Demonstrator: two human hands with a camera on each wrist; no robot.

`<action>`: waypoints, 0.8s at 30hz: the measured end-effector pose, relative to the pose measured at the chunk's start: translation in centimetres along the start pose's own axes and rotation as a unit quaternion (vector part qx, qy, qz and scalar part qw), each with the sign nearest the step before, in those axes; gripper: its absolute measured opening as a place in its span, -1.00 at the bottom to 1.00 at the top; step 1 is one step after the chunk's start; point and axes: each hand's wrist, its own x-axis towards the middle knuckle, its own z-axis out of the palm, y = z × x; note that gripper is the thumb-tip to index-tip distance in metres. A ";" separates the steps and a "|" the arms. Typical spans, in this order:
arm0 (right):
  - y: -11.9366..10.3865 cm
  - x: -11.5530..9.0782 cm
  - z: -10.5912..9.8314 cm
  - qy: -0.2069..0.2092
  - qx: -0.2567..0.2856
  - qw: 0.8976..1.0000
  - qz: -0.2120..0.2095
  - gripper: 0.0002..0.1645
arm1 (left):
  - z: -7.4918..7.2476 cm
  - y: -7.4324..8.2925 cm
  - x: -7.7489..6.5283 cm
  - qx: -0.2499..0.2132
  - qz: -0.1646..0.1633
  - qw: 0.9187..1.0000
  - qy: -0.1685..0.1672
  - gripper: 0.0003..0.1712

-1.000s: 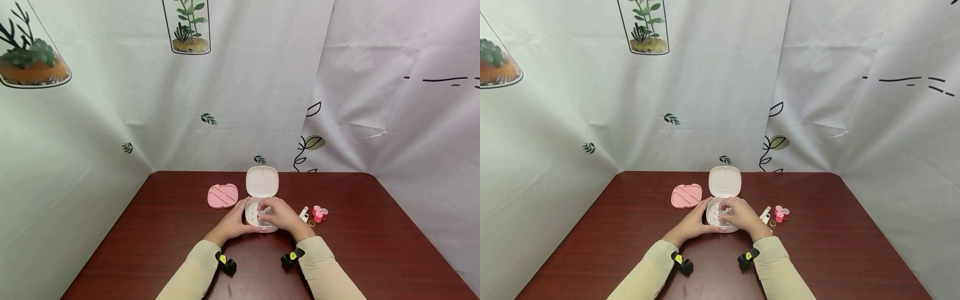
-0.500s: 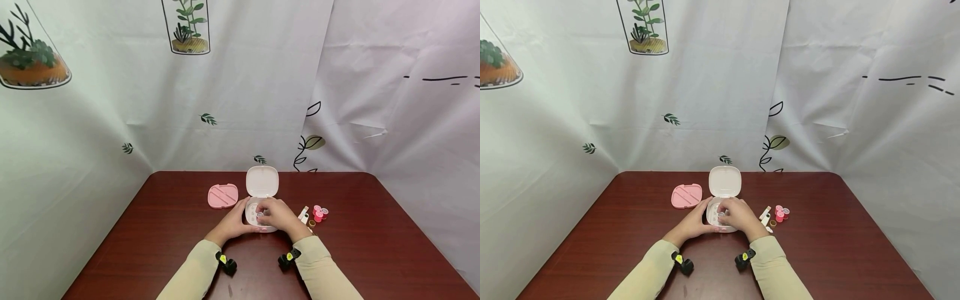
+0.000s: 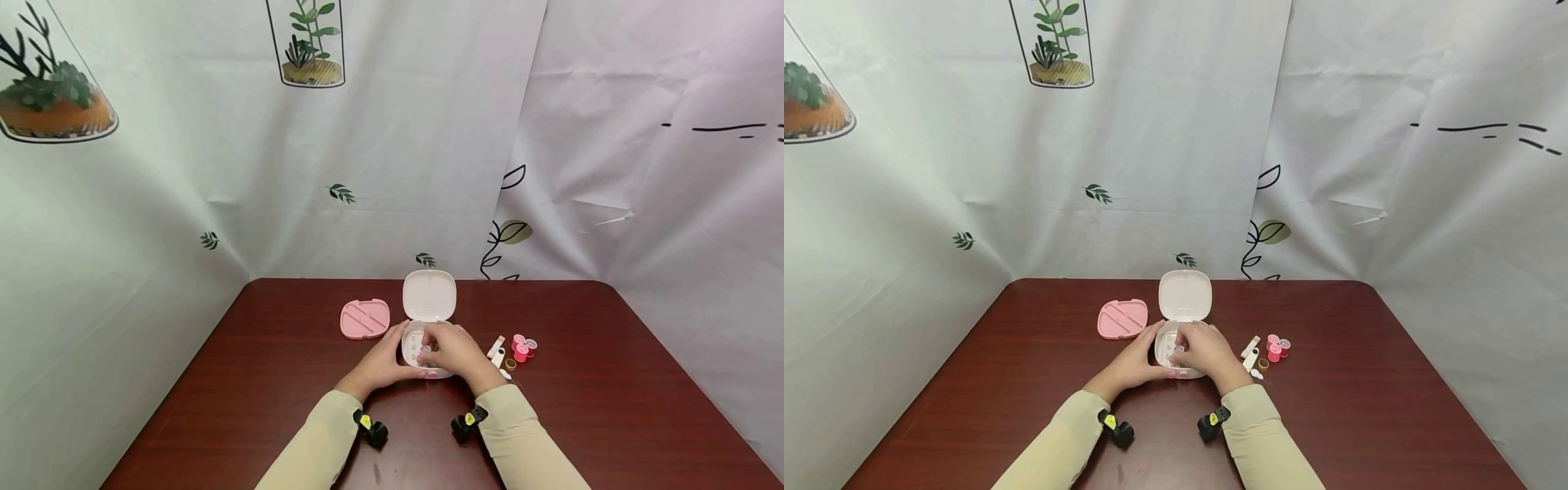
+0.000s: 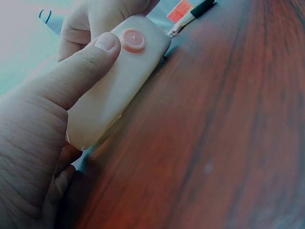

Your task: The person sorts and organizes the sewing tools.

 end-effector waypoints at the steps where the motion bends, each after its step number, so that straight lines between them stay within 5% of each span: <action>1: 0.0 0.0 0.0 -0.001 0.001 1.000 0.000 -0.59 | 0.0 0.0 0.0 0.000 0.000 1.000 -0.001 0.33; 13: 0.3 0.0 -0.6 -0.007 0.039 0.999 -0.003 -0.54 | 0.0 0.0 0.0 0.001 -0.002 1.000 -0.001 0.33; 24: 3.0 -1.5 -4.2 0.097 0.104 0.989 -0.032 -0.68 | 0.0 0.0 0.1 -0.007 -0.011 1.000 0.000 0.33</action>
